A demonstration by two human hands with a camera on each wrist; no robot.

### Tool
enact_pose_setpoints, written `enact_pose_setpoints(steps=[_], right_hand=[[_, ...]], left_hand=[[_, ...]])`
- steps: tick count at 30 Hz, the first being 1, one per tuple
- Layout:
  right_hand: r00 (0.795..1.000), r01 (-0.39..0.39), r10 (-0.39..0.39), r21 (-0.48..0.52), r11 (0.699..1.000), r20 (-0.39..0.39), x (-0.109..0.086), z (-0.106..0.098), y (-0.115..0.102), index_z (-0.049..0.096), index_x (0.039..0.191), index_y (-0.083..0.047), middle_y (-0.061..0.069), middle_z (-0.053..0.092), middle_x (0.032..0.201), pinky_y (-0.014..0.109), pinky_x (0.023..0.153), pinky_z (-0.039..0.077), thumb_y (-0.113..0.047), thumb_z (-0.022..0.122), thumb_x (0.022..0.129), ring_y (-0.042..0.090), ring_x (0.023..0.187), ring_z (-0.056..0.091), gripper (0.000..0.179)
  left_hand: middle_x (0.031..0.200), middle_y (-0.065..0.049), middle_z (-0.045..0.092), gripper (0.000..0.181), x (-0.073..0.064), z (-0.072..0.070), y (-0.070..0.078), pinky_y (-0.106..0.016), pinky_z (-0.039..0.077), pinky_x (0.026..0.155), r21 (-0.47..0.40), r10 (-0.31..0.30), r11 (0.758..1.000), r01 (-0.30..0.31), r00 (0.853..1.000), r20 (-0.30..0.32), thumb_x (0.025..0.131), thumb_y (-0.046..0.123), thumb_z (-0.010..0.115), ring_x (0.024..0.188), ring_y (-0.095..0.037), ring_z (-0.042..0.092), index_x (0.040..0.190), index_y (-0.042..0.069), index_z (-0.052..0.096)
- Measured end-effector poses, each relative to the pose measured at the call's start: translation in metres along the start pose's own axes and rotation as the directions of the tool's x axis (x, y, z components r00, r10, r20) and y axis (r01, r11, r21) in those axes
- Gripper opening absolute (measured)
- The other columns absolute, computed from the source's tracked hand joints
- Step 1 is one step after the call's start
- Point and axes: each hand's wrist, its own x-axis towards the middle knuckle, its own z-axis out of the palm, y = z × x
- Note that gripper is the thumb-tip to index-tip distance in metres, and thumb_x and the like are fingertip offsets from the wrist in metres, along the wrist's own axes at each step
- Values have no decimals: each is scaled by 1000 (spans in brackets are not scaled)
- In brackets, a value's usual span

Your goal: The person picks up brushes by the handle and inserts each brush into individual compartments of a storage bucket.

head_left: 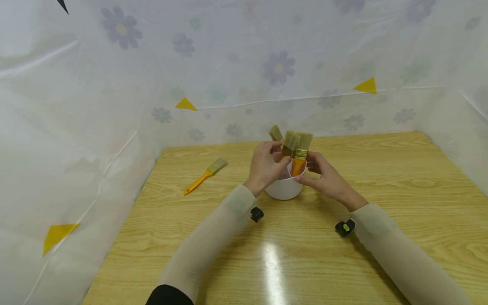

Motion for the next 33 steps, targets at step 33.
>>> enact_pose_setpoints(steps=[33], right_hand=[[1000, -21, 21, 6, 1000, 6, -9, -1, -38, 29, 145, -4, 16, 39, 140, 54, 108, 27, -22, 71, 87, 32, 128, 39, 74]], left_hand=[[103, -11, 63, 33, -18, -26, -11, -38, 46, 86, -49, 40, 998, -44, 997, -71, 87, 26, 70, 96, -25, 57, 111, 4, 66]])
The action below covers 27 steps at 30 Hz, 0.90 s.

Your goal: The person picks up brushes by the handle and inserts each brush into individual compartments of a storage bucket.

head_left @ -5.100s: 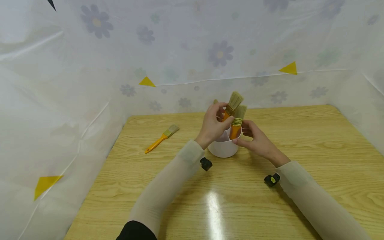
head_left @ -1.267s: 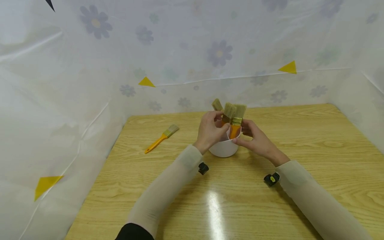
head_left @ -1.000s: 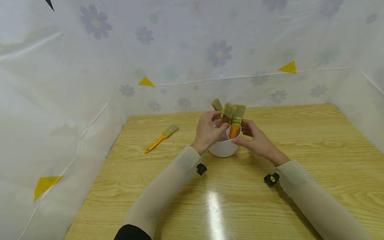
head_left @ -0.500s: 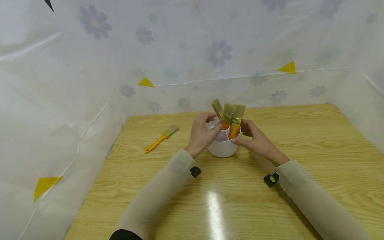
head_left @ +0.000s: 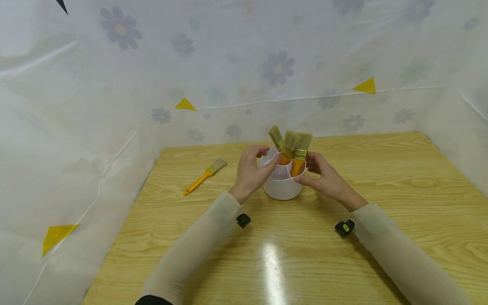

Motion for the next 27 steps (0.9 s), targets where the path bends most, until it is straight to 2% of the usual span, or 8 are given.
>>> enact_pose_setpoints(steps=[6, 14, 22, 27], right_hand=[[1000, 10, -10, 3, 1000, 0, 0, 0, 1, 29, 145, -3, 17, 39, 141, 54, 107, 28, -20, 71, 87, 33, 128, 39, 74], [1000, 14, -14, 4, 1000, -7, 0, 1, -1, 29, 144, -2, 17, 40, 140, 54, 107, 28, -19, 71, 87, 33, 127, 40, 73], [1000, 16, -16, -3, 1000, -9, 1, 1, 0, 29, 144, -1, 18, 40, 140, 54, 107, 28, -18, 71, 87, 33, 126, 40, 72], [1000, 17, -17, -2, 1000, -11, 5, 1, 12, 29, 145, -4, 16, 39, 141, 53, 107, 28, -20, 72, 87, 32, 128, 39, 74]], left_hand=[[102, -13, 63, 34, -3, -6, -5, -38, 45, 86, 9, 12, 1000, -13, 1000, 2, 83, 16, 71, 95, -26, 56, 113, 1, 65], [103, -13, 64, 32, -6, -13, -10, -37, 45, 86, 29, 18, 999, -18, 1000, -5, 83, 16, 71, 95, -27, 57, 112, 3, 65], [104, -8, 63, 33, -10, -18, -18, -36, 44, 86, 52, -27, 998, 26, 1000, 8, 84, 17, 71, 96, -27, 56, 114, 6, 64], [105, -7, 62, 32, -12, -22, -22, -37, 45, 87, 51, -49, 998, 48, 999, 20, 85, 18, 72, 97, -26, 56, 114, 6, 64]])
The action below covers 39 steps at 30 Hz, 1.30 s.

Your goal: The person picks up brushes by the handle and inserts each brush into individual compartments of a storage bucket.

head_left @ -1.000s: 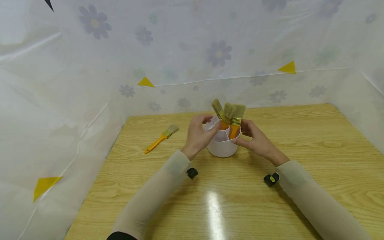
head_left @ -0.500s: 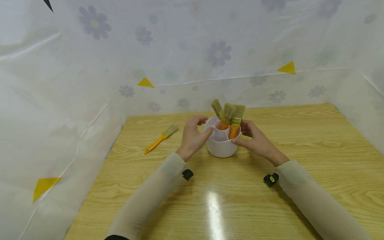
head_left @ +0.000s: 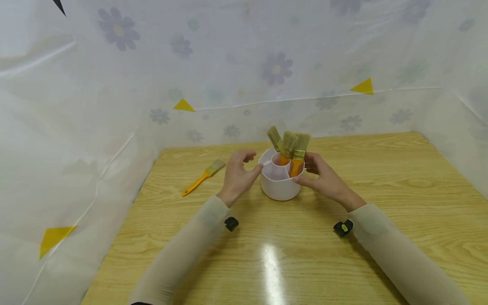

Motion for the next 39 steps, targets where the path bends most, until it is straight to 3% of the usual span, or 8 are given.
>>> enact_pose_setpoints(steps=[9, 14, 22, 24, 32, 39], right_hand=[[1000, 20, -20, 4, 1000, -12, 5, -1, 24, 31, 145, -14, 8, 40, 142, 50, 107, 29, -28, 74, 85, 26, 128, 40, 76], [1000, 14, -14, 0, 1000, -10, 5, 0, 18, 31, 145, -12, 10, 40, 141, 50, 108, 29, -24, 73, 85, 27, 128, 40, 74], [1000, 0, 0, -13, 1000, 0, -3, 0, -10, 29, 144, -2, 18, 39, 141, 54, 107, 29, -18, 71, 87, 33, 127, 40, 73], [1000, -4, 4, -10, 1000, 0, -3, 0, -10, 29, 145, -3, 17, 39, 141, 53, 107, 29, -18, 71, 87, 32, 127, 40, 73], [1000, 16, -16, -10, 1000, -20, 5, -1, 24, 31, 145, -14, 9, 41, 141, 50, 107, 30, -29, 74, 85, 27, 127, 41, 76], [1000, -5, 5, -5, 1000, -5, 1, 0, 3, 29, 146, -7, 14, 39, 141, 52, 107, 28, -21, 72, 86, 30, 127, 40, 74]], left_hand=[[107, -10, 62, 31, -4, -4, -9, -37, 45, 87, 2, -27, 1000, 27, 1000, 0, 86, 19, 71, 98, -27, 56, 114, 6, 65], [107, -14, 62, 31, -7, -7, -16, -39, 46, 87, 10, -29, 1000, 29, 1000, 1, 85, 18, 71, 95, -23, 55, 113, 5, 65], [108, -14, 61, 31, -10, -13, -26, -38, 45, 87, 36, -72, 997, 71, 997, 30, 87, 20, 69, 97, -25, 54, 115, 7, 63], [109, -13, 61, 32, -11, -14, -28, -38, 44, 87, 33, -89, 996, 88, 995, 38, 88, 21, 69, 97, -25, 53, 116, 7, 63], [111, -11, 59, 34, -11, -21, -35, -38, 44, 87, 47, -135, 990, 132, 989, 60, 89, 22, 68, 98, -24, 52, 118, 7, 62], [110, -13, 58, 32, -11, -27, -44, -40, 43, 86, 55, -146, 988, 143, 987, 59, 90, 21, 67, 96, -25, 51, 117, 6, 62]])
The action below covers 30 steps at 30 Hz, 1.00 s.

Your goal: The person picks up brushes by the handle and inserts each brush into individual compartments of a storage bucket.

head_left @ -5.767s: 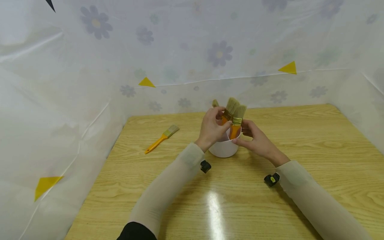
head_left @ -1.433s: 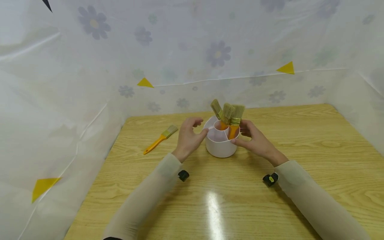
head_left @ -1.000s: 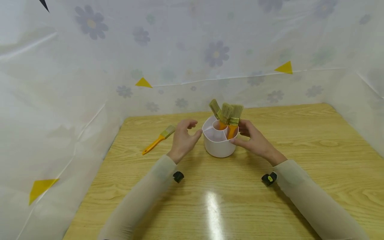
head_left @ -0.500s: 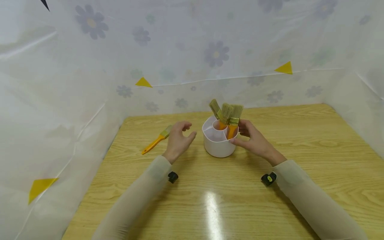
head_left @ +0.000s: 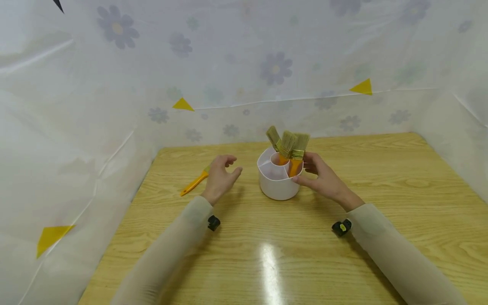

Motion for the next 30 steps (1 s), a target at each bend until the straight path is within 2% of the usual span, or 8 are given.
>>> enact_pose_setpoints(steps=[6, 14, 20, 26, 30], right_hand=[[1000, 2, -2, -10, 1000, 7, -4, 1, -15, 29, 145, -2, 18, 40, 141, 54, 106, 29, -18, 71, 87, 32, 126, 41, 74], [1000, 1, -1, -5, 1000, 3, -4, 1, -15, 29, 145, -2, 18, 40, 140, 53, 107, 29, -17, 71, 87, 32, 126, 40, 73], [1000, -7, 7, -3, 1000, 1, -4, 1, -14, 30, 144, -2, 18, 40, 140, 53, 107, 29, -18, 71, 87, 32, 126, 41, 73], [1000, 3, -3, -4, 1000, 1, -3, 1, -12, 30, 144, -1, 18, 41, 139, 53, 106, 30, -19, 71, 87, 32, 126, 41, 72], [1000, 1, -1, -2, 1000, 2, -4, 1, -12, 30, 144, -2, 18, 41, 140, 53, 106, 30, -19, 71, 87, 32, 126, 41, 73]], left_hand=[[111, -11, 57, 33, 2, -7, -7, -40, 43, 86, 17, -35, 999, 34, 999, 12, 90, 21, 67, 98, -25, 51, 119, 6, 61], [110, -12, 56, 33, 6, -17, -16, -42, 45, 85, 57, -55, 997, 54, 998, 8, 90, 20, 67, 102, -35, 54, 119, 5, 62], [112, -13, 56, 34, 8, -21, -22, -42, 45, 84, 71, -78, 995, 76, 997, 28, 90, 22, 67, 102, -34, 53, 120, 7, 60], [113, -19, 57, 35, 10, -24, -27, -44, 45, 83, 104, -81, 992, 78, 996, 27, 91, 23, 66, 100, -33, 52, 121, 5, 60], [115, -19, 56, 36, 12, -28, -31, -44, 44, 84, 128, -82, 989, 74, 995, 57, 90, 24, 66, 101, -33, 52, 121, 6, 59]])
